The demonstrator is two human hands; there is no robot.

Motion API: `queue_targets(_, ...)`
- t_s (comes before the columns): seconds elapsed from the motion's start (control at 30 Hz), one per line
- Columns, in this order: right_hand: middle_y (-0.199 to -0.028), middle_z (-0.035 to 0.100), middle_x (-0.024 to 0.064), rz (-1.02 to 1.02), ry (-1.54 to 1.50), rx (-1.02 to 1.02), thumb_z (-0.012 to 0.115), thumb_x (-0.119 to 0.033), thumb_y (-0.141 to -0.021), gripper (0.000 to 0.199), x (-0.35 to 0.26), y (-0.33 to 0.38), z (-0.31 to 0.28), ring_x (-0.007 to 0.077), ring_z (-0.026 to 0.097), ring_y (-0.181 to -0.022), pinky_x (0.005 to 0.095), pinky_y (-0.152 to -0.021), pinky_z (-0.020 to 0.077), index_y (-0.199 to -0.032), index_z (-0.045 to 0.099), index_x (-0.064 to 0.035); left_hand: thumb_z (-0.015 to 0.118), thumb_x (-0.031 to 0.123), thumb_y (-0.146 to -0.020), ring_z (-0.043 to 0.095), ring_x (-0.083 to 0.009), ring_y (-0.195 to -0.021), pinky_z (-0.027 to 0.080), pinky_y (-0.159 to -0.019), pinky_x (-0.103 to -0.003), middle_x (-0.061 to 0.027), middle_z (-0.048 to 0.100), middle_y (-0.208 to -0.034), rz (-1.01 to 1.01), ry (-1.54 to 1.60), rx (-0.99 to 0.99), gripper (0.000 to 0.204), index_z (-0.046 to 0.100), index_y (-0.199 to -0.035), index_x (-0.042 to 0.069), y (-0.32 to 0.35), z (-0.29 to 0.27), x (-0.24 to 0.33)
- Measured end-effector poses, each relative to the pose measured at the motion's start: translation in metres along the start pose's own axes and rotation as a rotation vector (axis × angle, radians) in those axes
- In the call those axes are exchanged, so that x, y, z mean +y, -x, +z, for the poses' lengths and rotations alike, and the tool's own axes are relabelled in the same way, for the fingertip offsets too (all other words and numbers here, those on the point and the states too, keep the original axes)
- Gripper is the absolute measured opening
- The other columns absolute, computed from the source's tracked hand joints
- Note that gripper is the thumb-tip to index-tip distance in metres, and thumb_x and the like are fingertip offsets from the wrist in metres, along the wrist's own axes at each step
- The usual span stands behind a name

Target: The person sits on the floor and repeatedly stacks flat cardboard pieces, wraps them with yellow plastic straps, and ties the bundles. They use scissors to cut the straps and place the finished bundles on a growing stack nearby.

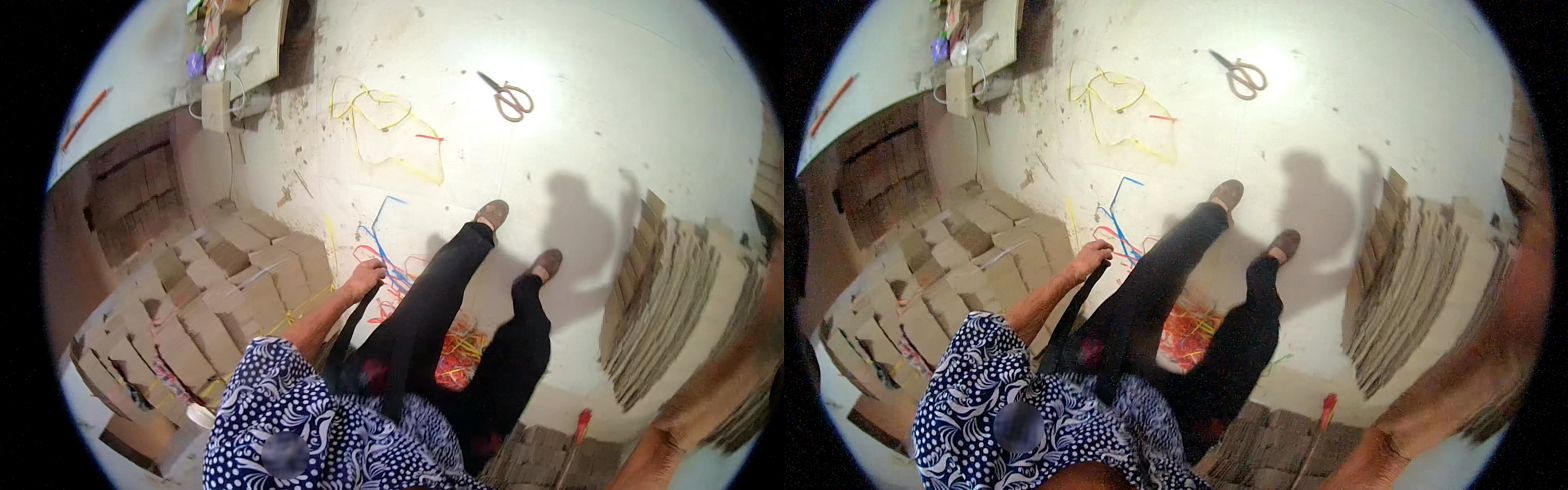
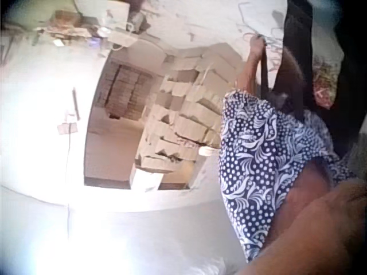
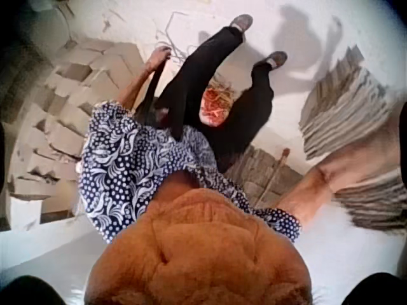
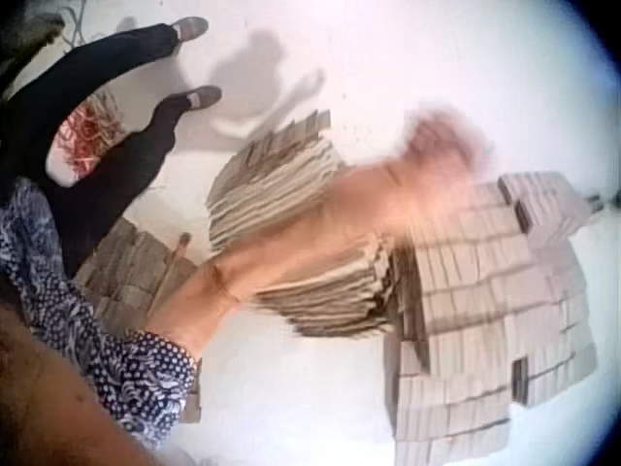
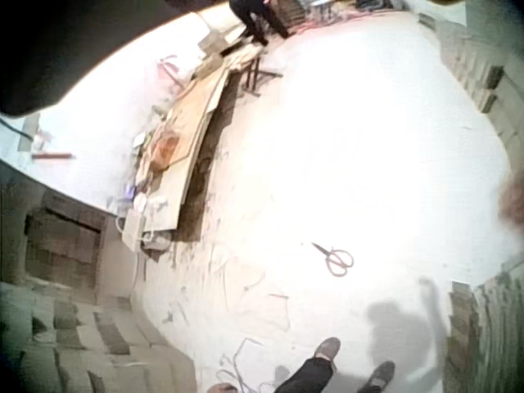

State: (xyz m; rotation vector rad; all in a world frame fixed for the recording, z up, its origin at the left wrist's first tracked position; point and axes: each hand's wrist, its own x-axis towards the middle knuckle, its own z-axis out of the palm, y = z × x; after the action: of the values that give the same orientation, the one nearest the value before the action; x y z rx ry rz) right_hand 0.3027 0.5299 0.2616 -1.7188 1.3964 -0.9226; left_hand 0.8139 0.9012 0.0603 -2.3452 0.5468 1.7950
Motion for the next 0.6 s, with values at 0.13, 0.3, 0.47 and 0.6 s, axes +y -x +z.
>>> queue_targets(0.13, -0.101, 0.062, 0.0124, 0.388, -0.003, -0.304, 0.047, -0.037, -0.092, 0.048, 0.157, 0.035, 0.198, 0.0214, 0.056, -0.093, 0.0366, -0.085, 0.0452, -0.125, 0.053, -0.0026, 0.055, 0.019, -0.085, 0.058, -0.013, -0.07, 0.048, -0.06, -0.027, -0.0051, 0.06, -0.083, -0.071, 0.147, 0.108, 0.028, 0.058, -0.106, 0.0, -0.107, -0.022, -0.048)
queue_targets(0.3, -0.077, 0.055, 0.0041, 0.562, -0.045, -0.59, 0.055, -0.012, -0.089, 0.031, 0.28, 0.081, 0.333, 0.0101, 0.049, -0.07, 0.0242, -0.062, 0.042, -0.116, 0.055, 0.0028, 0.053, 0.017, -0.086, 0.058, -0.0135, -0.075, 0.047, -0.063, -0.027, -0.0058, 0.06, -0.082, 0.171, 0.132, 0.403, 0.025, 0.061, -0.102, 0.001, -0.275, -0.031, -0.027)
queue_targets(0.47, -0.087, 0.057, 0.0075, 0.445, 0.115, -0.787, 0.055, -0.009, -0.09, 0.034, 0.339, 0.055, 0.434, 0.0126, 0.051, -0.073, 0.0273, -0.07, 0.0456, -0.122, 0.05, 0.0004, 0.055, 0.02, -0.084, 0.057, -0.029, -0.097, 0.045, -0.083, -0.036, -0.0161, 0.062, -0.099, 0.488, 0.01, 0.772, 0.027, 0.062, -0.101, 0.0, -0.386, -0.061, 0.053)
queue_targets(0.6, -0.092, 0.059, 0.013, -0.134, 0.47, -0.478, 0.063, -0.007, -0.084, 0.036, 0.368, 0.011, 0.483, 0.0209, 0.058, -0.081, 0.0335, -0.071, 0.0501, -0.119, 0.054, -0.0036, 0.057, 0.018, -0.082, 0.05, -0.0355, -0.109, 0.041, -0.092, -0.042, -0.022, 0.055, -0.115, 0.624, -0.021, 1.168, 0.028, 0.06, -0.104, 0.0, -0.442, -0.072, 0.114)
